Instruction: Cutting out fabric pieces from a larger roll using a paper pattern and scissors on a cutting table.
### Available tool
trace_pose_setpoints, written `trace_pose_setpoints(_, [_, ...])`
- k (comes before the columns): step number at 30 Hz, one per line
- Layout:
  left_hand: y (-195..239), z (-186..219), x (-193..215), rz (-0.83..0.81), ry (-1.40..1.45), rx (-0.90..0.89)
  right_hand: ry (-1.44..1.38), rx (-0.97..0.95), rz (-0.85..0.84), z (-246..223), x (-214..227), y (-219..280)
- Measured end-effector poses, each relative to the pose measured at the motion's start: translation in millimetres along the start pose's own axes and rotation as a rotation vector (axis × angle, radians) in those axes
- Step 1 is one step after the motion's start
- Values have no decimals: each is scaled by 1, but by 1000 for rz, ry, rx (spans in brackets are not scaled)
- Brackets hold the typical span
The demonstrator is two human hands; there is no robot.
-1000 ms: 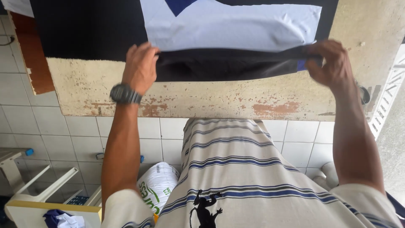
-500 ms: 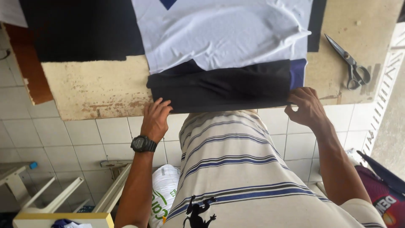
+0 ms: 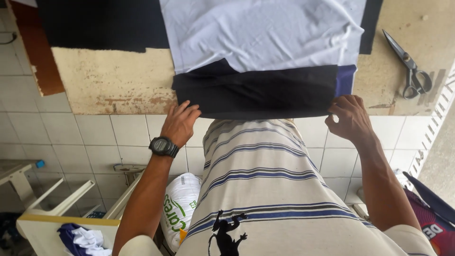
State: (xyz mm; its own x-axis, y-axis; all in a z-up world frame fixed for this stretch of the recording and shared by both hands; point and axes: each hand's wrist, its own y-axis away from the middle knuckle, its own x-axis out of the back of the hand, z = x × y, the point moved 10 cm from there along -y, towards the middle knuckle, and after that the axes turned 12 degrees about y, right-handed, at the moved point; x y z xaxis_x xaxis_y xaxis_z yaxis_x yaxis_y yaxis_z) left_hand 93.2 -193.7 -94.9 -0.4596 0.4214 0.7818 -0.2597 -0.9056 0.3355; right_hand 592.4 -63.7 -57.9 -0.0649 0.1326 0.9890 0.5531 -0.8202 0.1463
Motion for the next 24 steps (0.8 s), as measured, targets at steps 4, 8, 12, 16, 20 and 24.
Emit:
trace_pose_setpoints(4, [-8,11,4,57,-40,-65,-37,44,-30,-4,-9,3])
trace_pose_setpoints(8, [-13,18,19,88,39,-58,-65,77,-52,-2,-14,2])
trace_pose_setpoints(12, [-18,10,13,-24,117,55,-65,117,-46,-4,-8,0])
trace_pose_setpoints(16, [-35,3,28,-5,267,202,-79,63,-154,0,-1,-15])
trace_pose_setpoints(20, [-61,5,89,553,336,8,-328,-236,-394,15,18,-42])
trace_pose_setpoints(24, [-128,-19,125,702,211,-41,-84,-113,-34,57,7,-107])
